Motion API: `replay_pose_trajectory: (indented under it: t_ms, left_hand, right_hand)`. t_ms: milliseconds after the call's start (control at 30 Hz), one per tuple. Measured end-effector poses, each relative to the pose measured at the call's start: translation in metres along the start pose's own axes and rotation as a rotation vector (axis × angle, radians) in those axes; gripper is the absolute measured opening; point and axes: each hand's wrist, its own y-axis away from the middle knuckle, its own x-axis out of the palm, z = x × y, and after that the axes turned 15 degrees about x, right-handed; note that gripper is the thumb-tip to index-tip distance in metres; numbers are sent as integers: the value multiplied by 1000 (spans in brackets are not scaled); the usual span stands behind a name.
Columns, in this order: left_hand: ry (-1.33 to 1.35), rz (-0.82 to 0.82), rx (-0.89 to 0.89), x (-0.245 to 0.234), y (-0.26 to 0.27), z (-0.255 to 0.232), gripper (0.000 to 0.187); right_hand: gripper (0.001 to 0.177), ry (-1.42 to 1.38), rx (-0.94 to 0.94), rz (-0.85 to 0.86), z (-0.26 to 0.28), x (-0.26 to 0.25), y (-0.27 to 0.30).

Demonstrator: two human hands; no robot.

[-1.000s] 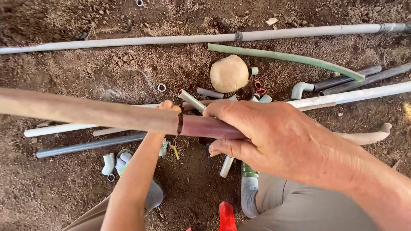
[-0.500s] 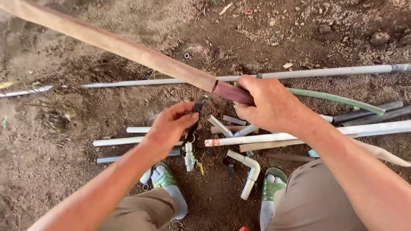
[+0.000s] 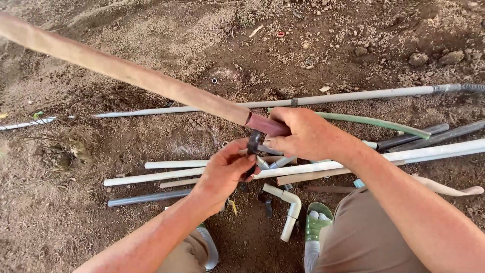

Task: The person sits on the ground and assembles a plumbing system. They use a hammer to tap a white PVC pipe into a fitting, then connect a long flexible hose to a pipe using a black clamp, tightening it by hand.

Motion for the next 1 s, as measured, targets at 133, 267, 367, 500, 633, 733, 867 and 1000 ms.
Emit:
replay_pose_trajectory:
  t_ms: [133, 267, 367, 500, 633, 733, 867, 1000]
  left_hand:
    - [-56, 33, 28, 13, 6, -2, 29]
    - [-148, 77, 147, 7, 4, 26, 22]
    - [-139, 67, 190, 9, 6, 24, 22]
    - [-155, 104, 194, 8, 8, 15, 32]
    - [-76, 170, 201, 11, 10, 10, 42]
    - [-119, 104, 162, 10, 6, 3, 68]
    - [-101, 58, 156, 4, -8, 17, 54]
    - [-24, -8, 175, 2, -15, 26, 29]
  right_hand:
    - [10, -21, 7, -11, 6, -1, 1]
    - [13, -79, 43, -31, 10, 2, 7]
    - [13, -90, 45, -44, 4, 4, 4]
    - [12, -108, 15, -37, -2, 6, 1]
    - [12, -107, 8, -38, -2, 7, 2]
    - [13, -73, 12, -40, -2, 7, 4]
    - [14, -71, 25, -16, -4, 12, 3]
    - [15, -66, 31, 33, -6, 14, 1]
